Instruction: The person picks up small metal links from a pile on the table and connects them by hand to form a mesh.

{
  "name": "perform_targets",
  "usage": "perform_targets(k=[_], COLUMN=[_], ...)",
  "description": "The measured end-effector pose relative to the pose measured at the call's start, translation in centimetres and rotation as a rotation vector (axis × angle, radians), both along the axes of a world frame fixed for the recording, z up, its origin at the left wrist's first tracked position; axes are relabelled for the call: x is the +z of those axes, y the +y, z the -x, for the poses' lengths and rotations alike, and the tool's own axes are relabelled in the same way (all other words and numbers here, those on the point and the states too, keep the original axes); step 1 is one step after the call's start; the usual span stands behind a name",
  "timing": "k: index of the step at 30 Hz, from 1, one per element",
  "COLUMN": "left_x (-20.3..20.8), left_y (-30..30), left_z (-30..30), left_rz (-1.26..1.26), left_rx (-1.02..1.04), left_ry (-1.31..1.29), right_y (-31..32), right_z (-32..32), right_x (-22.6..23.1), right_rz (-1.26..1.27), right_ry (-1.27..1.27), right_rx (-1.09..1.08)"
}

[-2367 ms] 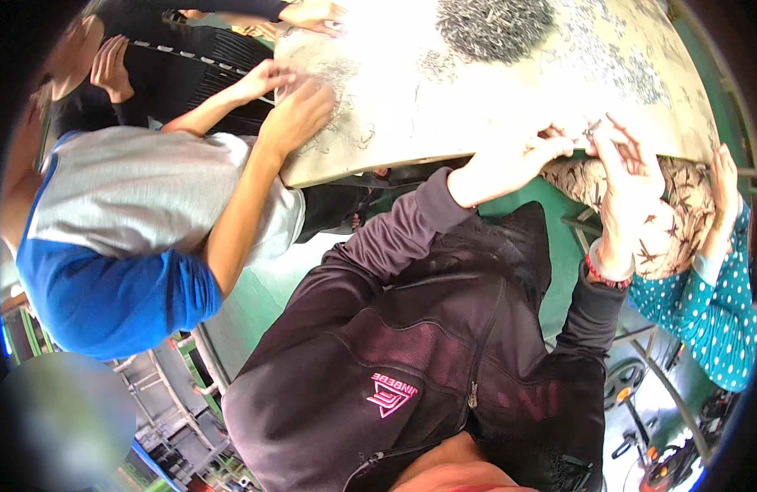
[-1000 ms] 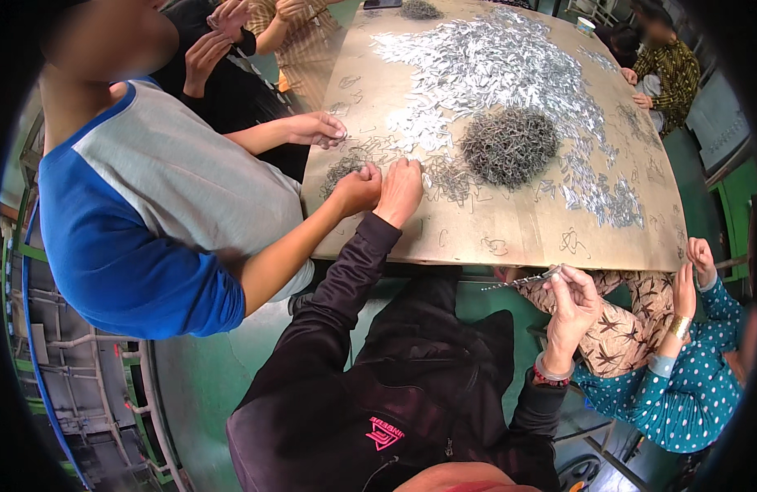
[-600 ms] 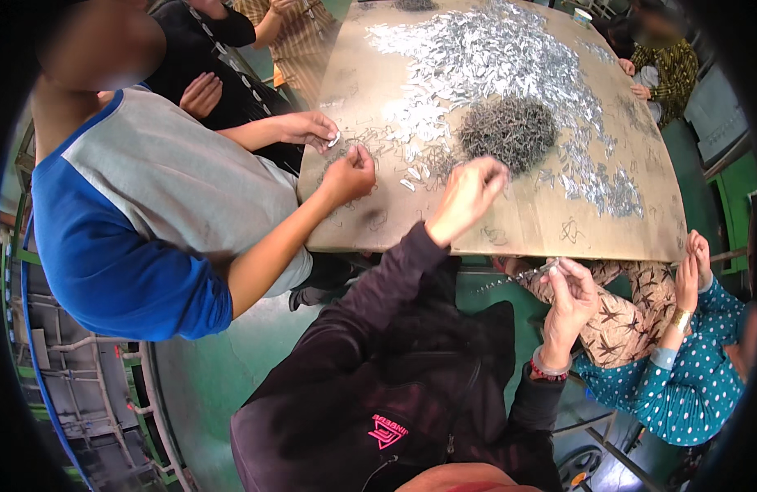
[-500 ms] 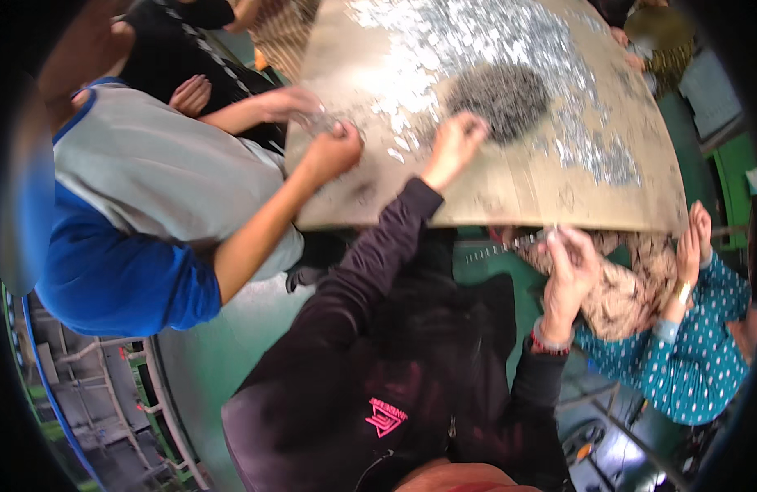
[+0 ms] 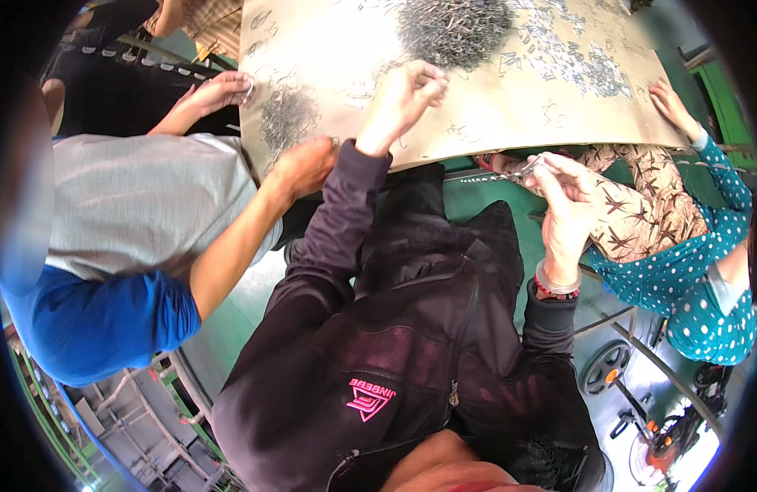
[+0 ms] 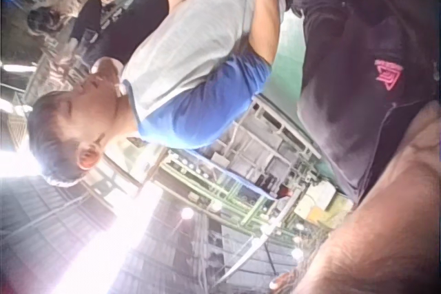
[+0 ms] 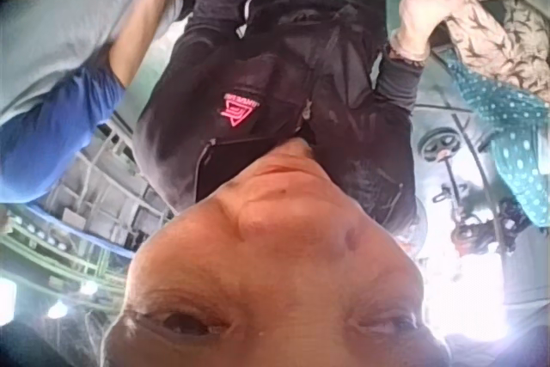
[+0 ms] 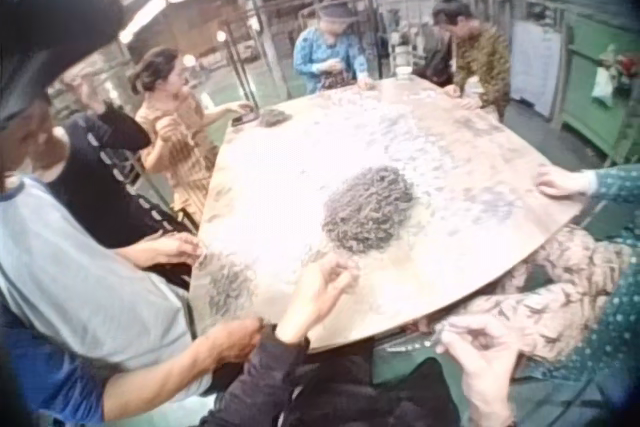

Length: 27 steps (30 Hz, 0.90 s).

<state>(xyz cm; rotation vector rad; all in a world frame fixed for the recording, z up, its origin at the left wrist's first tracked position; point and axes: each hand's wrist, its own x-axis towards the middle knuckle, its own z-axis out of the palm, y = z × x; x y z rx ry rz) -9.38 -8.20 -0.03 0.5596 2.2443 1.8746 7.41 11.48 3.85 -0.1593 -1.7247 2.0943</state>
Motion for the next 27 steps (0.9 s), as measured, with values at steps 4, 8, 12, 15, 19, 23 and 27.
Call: perform_targets(k=[4,8,12,15,19,23,27], left_x=[5.6,5.7,4.7,4.6,4.8,5.0,4.3], left_y=[3.0,5.3,6.3,6.2,6.5,6.4,6.6], left_z=[-6.7,-9.2,-8.9,-8.6,-8.8,-8.9,-8.3], left_rz=[-0.357,-0.325,-0.126,-0.085,-0.057,-0.128,-0.209], left_rx=[-0.328,-0.323,-0.171,-0.153,-0.104,-0.133,-0.102], left_ry=[-0.189,-0.043,0.295,0.47,0.47,0.374,0.301], right_y=[-0.2,-0.1,0.2,-0.1,-0.1,0.8,2.9], right_z=[0.5,0.7,0.8,0.9,0.8,0.9,2.9], right_x=[-0.8,-0.8,-1.2,-1.0,-1.2,-1.5,-1.3], right_rz=[0.02,0.045,0.069,0.033,-0.089,-0.156,-0.192], right_ry=[0.017,0.049,0.062,0.054,-0.007,0.05,0.096], right_rx=[0.024,0.017,-0.007,-0.023,-0.094,-0.008,-0.023])
